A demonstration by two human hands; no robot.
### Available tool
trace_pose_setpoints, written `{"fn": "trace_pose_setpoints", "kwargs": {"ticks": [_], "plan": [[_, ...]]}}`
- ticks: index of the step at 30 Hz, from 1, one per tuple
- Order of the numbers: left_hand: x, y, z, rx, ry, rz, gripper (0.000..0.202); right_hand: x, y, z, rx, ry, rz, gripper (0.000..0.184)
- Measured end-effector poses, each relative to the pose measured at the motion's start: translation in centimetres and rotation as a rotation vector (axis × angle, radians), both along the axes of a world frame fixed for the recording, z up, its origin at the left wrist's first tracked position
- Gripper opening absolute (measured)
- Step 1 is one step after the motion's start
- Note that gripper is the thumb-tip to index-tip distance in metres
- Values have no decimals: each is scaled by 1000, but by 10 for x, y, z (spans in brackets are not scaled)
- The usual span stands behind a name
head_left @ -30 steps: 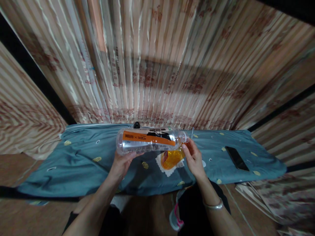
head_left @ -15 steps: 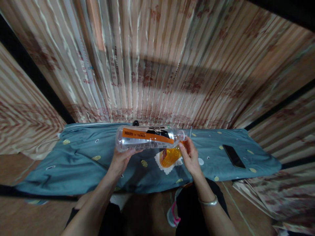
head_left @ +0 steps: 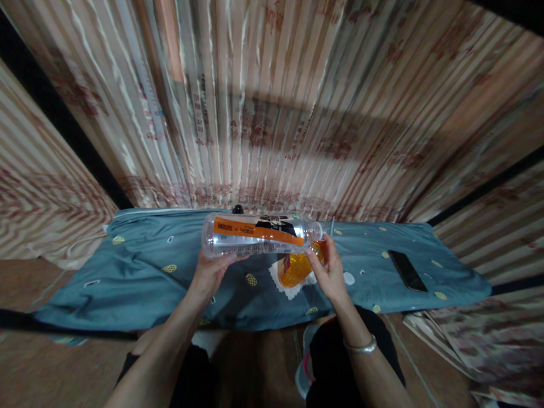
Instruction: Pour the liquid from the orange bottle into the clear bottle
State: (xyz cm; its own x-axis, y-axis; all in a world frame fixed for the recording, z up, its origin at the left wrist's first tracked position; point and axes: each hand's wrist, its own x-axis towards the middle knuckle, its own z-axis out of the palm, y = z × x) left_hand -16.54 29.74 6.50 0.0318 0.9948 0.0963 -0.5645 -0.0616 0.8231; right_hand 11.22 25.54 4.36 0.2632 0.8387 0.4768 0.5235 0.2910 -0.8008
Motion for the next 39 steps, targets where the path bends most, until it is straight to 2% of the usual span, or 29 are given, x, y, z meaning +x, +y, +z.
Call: {"fn": "trace_pose_setpoints", "kwargs": {"ticks": [4,7,11,19,24,26,32,39], "plan": [[-1,-2,3,-6,10,7,56,1,1,-5,-12,-16,38,84],[-2,-3,4,-4,3,20,56,2,2,-6,-23,-31,34,95],[-5,-2,2,3,6,0,52,4,4,-6,-26,-52,34,96],[-4,-6,5,-14,26,-9,61,7,5,-14,-86,37,-46,109],[-4,-8,6,-43,37,13,63,4,4,-16,-90,103,-31,89],[-4,-8,5,-43,39,12,64,1,3,-16,-96,117,-16,88],[-5,-7,3,-33,24,22,65,0,4,-25,-111,136,22,100],[-4,-8,4,-13,33,23,67,1,4,-28,-126,84,-35,110]]}}
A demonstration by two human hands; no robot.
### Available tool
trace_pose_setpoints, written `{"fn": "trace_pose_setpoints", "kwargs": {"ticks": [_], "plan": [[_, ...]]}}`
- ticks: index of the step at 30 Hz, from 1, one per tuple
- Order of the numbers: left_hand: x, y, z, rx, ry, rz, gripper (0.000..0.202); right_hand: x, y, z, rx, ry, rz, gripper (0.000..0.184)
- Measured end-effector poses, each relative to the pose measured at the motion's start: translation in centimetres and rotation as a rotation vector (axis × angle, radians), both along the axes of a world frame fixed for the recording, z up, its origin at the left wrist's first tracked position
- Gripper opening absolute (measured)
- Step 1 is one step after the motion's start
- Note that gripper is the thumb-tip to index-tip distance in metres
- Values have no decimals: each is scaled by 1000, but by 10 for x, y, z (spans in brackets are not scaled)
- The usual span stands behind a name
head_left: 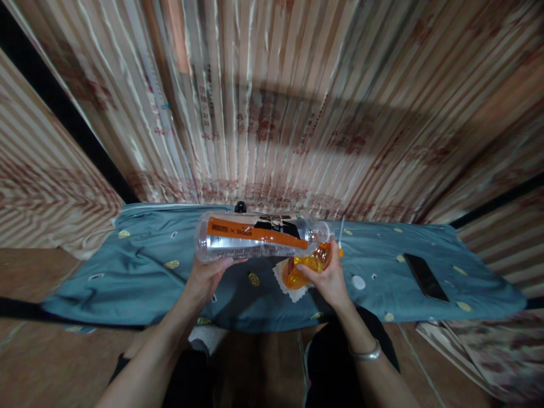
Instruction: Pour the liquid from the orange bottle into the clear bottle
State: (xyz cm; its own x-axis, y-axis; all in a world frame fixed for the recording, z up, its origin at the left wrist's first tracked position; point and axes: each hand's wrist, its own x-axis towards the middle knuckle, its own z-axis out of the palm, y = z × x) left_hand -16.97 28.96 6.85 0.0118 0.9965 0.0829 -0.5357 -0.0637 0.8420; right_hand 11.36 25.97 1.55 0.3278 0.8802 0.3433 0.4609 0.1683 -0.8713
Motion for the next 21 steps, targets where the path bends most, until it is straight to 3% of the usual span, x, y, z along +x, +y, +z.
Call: {"fn": "trace_pose_setpoints", "kwargs": {"ticks": [10,16,21], "plan": [[-2,-1,0,-2,24,-1,44,-3,-2,4,-11,6,-14,88],[-1,-1,3,-13,47,14,48,-3,-1,4,23,-6,-5,87],[0,-2,5,-21,44,24,62,-4,-1,7,16,12,-2,85]]}}
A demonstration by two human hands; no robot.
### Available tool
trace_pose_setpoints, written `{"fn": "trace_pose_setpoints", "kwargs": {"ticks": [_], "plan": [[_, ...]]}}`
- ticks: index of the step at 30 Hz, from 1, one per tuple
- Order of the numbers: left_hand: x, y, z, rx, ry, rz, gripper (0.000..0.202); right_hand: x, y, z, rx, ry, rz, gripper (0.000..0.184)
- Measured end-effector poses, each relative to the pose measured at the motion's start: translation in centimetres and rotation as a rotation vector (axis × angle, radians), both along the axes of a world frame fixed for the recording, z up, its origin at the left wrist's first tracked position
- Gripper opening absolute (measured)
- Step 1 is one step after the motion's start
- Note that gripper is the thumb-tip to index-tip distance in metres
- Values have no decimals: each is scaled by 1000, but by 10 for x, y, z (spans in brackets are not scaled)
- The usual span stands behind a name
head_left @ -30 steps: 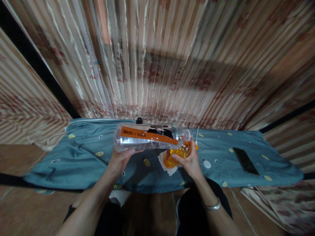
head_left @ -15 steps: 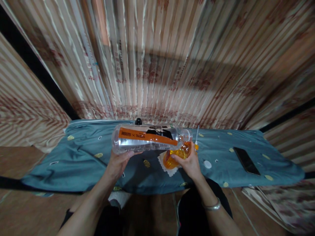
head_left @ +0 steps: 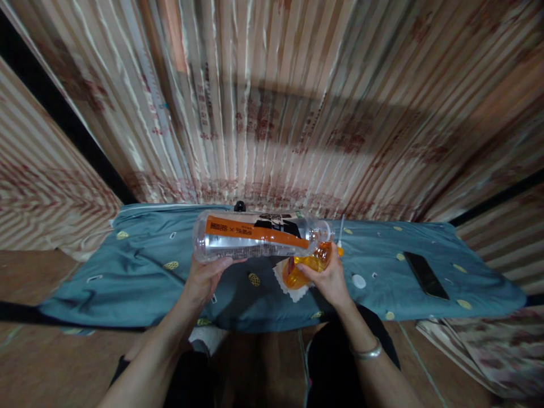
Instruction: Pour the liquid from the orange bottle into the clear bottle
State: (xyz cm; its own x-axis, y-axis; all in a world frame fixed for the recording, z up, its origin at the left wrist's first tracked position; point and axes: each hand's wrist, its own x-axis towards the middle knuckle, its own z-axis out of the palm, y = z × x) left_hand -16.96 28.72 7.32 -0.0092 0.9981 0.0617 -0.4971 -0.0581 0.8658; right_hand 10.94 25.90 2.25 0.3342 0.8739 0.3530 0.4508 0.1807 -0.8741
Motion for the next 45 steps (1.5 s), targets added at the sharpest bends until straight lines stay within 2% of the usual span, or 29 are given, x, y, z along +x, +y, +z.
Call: {"fn": "trace_pose_setpoints", "kwargs": {"ticks": [20,37,45], "plan": [[1,-5,10,38,16,35,62,-2,1,1,-1,-40,-25,84],[2,-7,12,27,18,41,60,-5,1,3,11,-33,-16,85],[0,-4,7,40,12,23,59,-3,1,1,-7,0,-3,87]]}}
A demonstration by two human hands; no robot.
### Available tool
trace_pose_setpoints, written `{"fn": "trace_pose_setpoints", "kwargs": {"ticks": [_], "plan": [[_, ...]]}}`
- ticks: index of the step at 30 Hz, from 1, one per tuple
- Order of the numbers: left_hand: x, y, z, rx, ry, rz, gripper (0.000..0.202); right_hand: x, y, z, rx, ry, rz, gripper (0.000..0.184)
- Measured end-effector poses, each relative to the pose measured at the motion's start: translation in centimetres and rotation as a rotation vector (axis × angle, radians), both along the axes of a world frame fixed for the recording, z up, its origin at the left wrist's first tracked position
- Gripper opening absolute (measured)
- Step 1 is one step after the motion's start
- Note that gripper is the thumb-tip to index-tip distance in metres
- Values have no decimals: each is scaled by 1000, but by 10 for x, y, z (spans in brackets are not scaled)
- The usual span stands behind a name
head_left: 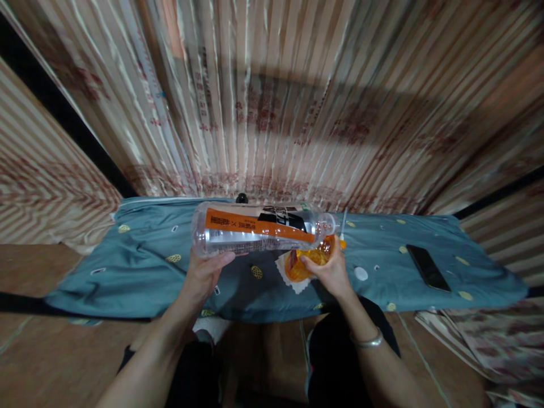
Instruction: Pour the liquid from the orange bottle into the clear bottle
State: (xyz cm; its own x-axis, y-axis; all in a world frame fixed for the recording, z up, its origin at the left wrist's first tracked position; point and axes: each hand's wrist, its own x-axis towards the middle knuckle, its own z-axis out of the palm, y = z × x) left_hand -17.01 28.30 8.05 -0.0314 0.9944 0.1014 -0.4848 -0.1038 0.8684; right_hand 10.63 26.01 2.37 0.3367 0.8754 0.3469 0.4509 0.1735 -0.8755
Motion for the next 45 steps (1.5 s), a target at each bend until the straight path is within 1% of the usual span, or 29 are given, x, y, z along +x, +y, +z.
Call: {"fn": "trace_pose_setpoints", "kwargs": {"ticks": [3,7,12,16,25,30,34,37,40,45], "plan": [[0,1,-1,23,10,-7,55,1,0,0,-7,12,4,87],[1,1,-1,28,16,-6,49,0,1,0,-10,9,2,82],[2,2,1,52,12,-1,48,0,1,1,-18,-2,-17,81],[1,2,2,38,2,-20,47,0,0,3,-18,-13,-24,77],[2,1,-1,16,11,8,55,-2,0,3,-4,-13,-20,72],[2,-1,1,5,25,8,55,-1,0,4,-9,-1,-19,74],[2,-1,2,-11,39,9,56,-1,0,3,-38,32,-8,81],[3,1,0,8,17,12,55,0,0,3,-30,45,-8,85],[2,2,-2,33,-7,-3,57,-1,0,2,-24,35,-7,84],[1,2,-4,30,-7,-15,52,-2,0,3,-25,33,-6,83]]}}
